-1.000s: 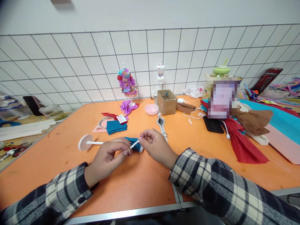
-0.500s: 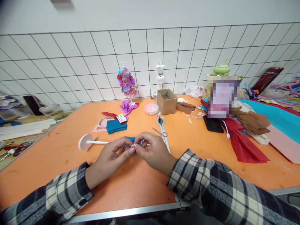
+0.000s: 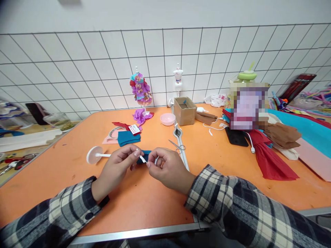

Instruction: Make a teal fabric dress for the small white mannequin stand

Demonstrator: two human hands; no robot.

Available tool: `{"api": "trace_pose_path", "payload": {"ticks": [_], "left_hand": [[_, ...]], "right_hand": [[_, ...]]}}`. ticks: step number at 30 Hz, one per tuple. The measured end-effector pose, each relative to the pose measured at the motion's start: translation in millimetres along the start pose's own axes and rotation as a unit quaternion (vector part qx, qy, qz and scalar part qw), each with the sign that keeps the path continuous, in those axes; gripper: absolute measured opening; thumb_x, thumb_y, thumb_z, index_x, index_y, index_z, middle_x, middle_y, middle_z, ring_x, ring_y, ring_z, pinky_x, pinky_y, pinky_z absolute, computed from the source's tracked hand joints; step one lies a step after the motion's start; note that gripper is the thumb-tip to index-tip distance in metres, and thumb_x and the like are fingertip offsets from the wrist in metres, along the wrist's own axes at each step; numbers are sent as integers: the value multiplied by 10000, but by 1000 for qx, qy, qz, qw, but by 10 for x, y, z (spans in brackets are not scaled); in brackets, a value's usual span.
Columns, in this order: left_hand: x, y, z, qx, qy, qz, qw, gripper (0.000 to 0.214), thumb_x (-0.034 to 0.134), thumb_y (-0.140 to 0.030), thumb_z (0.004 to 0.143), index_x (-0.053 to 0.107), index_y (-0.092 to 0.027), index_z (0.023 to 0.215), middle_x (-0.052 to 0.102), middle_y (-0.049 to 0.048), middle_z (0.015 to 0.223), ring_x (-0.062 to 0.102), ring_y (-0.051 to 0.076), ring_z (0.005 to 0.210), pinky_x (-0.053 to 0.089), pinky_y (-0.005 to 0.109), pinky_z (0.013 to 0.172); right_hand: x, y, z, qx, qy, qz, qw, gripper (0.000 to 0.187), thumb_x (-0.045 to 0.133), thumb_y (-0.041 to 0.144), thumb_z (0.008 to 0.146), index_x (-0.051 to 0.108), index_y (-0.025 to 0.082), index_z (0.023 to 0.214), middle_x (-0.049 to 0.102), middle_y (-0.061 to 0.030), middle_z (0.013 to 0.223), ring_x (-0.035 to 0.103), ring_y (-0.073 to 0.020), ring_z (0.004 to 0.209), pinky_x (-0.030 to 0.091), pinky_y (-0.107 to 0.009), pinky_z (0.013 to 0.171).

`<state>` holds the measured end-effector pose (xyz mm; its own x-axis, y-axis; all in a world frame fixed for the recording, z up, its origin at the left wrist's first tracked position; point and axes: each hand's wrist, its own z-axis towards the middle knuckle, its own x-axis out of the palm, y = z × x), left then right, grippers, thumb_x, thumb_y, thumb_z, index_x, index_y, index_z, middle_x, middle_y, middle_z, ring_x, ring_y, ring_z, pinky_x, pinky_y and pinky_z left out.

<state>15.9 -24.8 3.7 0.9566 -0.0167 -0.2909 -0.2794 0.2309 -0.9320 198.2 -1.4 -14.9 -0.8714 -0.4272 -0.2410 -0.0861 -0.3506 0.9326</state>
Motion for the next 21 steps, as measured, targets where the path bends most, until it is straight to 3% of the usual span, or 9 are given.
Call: {"api": "trace_pose_path", "payload": {"ticks": [4, 7, 11, 17, 21], "left_hand": [[-10, 37, 35, 0, -9, 32, 999, 251, 550, -397, 866, 562, -164, 771, 505, -30, 609, 456, 97, 516, 381, 207, 489], [-27, 52, 47, 3, -14, 71, 997, 253, 552, -400, 854, 551, -170, 747, 510, -28, 619, 450, 99, 521, 370, 207, 482], [-55, 29, 63, 1, -16, 94, 995, 267, 529, -401, 857, 526, -179, 708, 503, -33, 587, 461, 112, 531, 374, 220, 500], [-58, -3, 77, 10, -51, 128, 990, 293, 479, -362, 882, 465, -189, 646, 476, -41, 554, 439, 108, 522, 352, 218, 502], [-60, -2, 71, 21, -56, 121, 991, 285, 510, -367, 870, 481, -184, 654, 501, -34, 572, 470, 111, 535, 380, 223, 519]], "right_hand": [[-27, 19, 21, -35, -23, -7, 999, 37, 580, 189, 772, 555, 196, 747, 564, 10, 733, 488, -88, 592, 374, -189, 495], [-43, 49, 19, -31, -29, 50, 998, 49, 588, 212, 782, 552, 196, 752, 627, -40, 887, 540, -114, 688, 408, -194, 508], [-64, 81, -1, 3, -3, 146, 989, 130, 606, 288, 805, 525, 193, 767, 658, -75, 1002, 534, -95, 613, 419, -184, 437], [-123, 71, 33, 24, 1, 218, 976, 220, 641, 365, 806, 509, 190, 787, 689, -76, 931, 650, -133, 706, 530, -220, 529], [-154, 38, 66, 88, 37, 299, 949, 240, 652, 372, 813, 492, 195, 835, 706, -65, 913, 693, -155, 781, 548, -221, 598]]}}
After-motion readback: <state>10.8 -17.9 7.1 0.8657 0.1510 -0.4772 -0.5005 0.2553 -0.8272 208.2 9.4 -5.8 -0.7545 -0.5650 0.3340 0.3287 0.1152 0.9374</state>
